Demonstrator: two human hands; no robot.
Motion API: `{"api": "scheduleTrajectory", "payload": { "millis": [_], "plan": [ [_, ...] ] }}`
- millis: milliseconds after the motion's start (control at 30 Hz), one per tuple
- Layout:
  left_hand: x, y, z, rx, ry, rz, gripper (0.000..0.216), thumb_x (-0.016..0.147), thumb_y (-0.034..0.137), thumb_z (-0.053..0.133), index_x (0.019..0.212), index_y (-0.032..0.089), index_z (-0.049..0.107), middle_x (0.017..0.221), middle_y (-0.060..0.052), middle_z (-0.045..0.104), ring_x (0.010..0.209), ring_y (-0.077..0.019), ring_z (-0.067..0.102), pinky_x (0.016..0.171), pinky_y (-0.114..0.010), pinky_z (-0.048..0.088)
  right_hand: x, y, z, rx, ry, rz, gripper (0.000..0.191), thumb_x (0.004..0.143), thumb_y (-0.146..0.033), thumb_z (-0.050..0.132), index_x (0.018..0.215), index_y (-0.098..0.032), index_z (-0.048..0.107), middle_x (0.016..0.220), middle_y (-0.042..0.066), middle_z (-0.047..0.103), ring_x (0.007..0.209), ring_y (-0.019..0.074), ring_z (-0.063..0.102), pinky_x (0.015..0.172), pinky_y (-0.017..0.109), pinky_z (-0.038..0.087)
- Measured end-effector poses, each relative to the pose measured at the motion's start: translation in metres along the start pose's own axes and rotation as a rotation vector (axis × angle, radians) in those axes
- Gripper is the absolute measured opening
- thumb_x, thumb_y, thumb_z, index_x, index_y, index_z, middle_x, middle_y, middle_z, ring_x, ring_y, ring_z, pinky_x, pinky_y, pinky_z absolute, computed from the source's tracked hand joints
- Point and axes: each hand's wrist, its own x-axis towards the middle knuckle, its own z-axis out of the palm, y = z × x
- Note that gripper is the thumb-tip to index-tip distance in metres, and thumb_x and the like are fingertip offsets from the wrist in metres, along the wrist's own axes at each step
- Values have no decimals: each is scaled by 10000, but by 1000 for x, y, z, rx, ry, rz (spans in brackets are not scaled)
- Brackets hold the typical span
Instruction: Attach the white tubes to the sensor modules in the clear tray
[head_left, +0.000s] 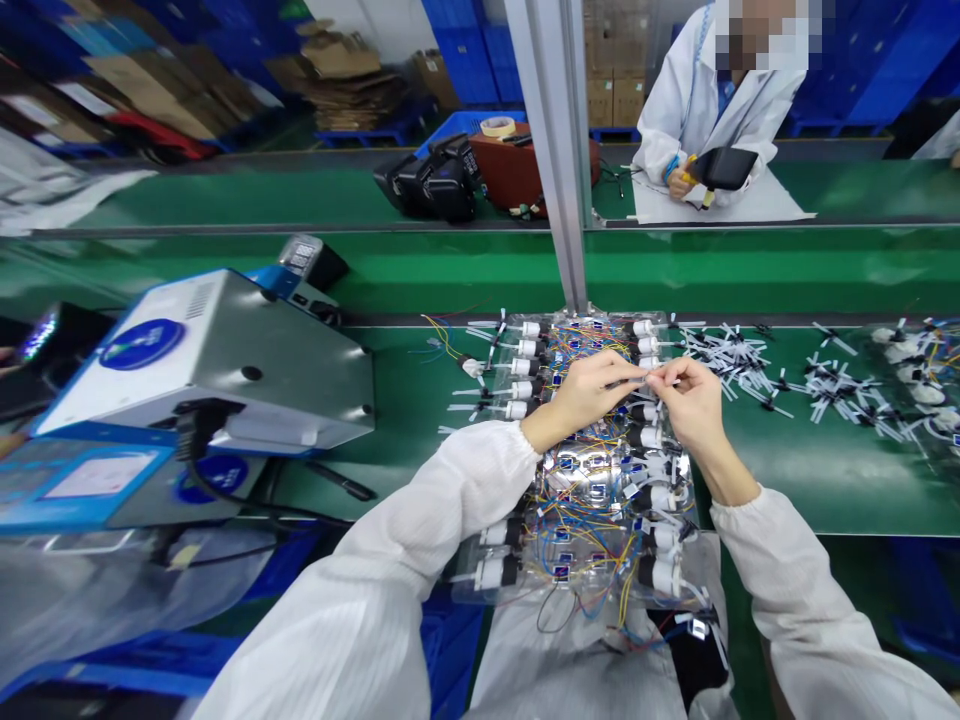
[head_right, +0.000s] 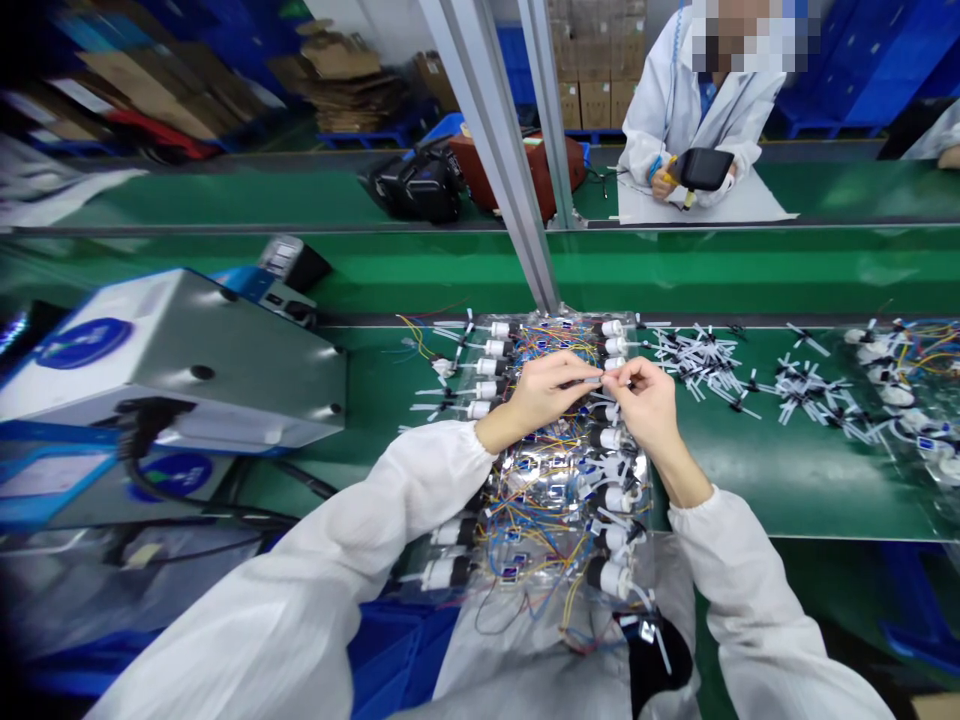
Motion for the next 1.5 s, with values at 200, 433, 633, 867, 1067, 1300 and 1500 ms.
{"api": "scheduleTrajectory", "payload": {
  "millis": [200, 433, 633, 867, 1067, 1300, 1500],
  "plan": [
    [-1, -2, 0, 8, -21, 75, 170, 962, 227, 702, 1102, 231, 798, 942, -68, 767, 859, -156, 721, 761, -300, 603, -2, 0, 1, -9, 13, 19, 295, 802, -325, 855, 729, -227, 587, 841, 25, 754, 803, 184, 730, 763, 324, 587],
    [9, -3, -9, 39, -62, 26, 250, 932, 288, 747, 1164, 198, 771, 1064, -107, 763, 969, -194, 727, 860, -347, 601, 9, -6, -2, -3, -16, 34, 270, 791, -331, 859, 791, -222, 612, 864, 24, 759, 812, 173, 722, 783, 328, 586],
    [32, 16, -50, 173, -178, -180, 172, 907, 240, 746, 1062, 188, 798, 1026, -87, 805, 933, -206, 746, 902, -366, 582, 31, -15, -27, -109, -53, -49, 243, 789, -296, 846, 793, -220, 615, 888, 32, 749, 847, 179, 719, 822, 353, 579],
    [34, 39, -85, 126, -220, -308, 186, 928, 283, 702, 1027, 165, 808, 955, -77, 816, 810, -181, 738, 769, -301, 553, 25, -11, -38, -381, -187, -136, 126, 851, -278, 745, 808, -224, 639, 930, 51, 781, 916, 233, 751, 878, 413, 577],
    [16, 60, -92, 205, -755, -241, 317, 963, 308, 676, 1245, 179, 745, 1215, -102, 784, 1080, -234, 751, 975, -341, 542, 12, -47, -55, -620, -512, -181, 159, 919, -345, 696, 1042, -251, 734, 1093, 62, 783, 1017, 258, 742, 953, 446, 570],
    [17, 133, -102, 71, -779, -75, 358, 1018, 305, 606, 1347, 182, 675, 1362, -123, 714, 1254, -244, 687, 1079, -356, 524, 34, -13, -82, -663, 23, -75, 374, 849, -539, 743, 1009, -201, 723, 1038, 103, 759, 818, 233, 689, 769, 397, 564],
    [46, 143, -117, 91, -551, -114, 264, 1032, 273, 551, 1133, 186, 780, 1099, -80, 810, 993, -209, 760, 913, -316, 562, 47, 13, -90, -726, -131, -56, 450, 876, -582, 703, 1132, -216, 761, 1026, 88, 770, 743, 204, 638, 745, 379, 529]
  ]
}}
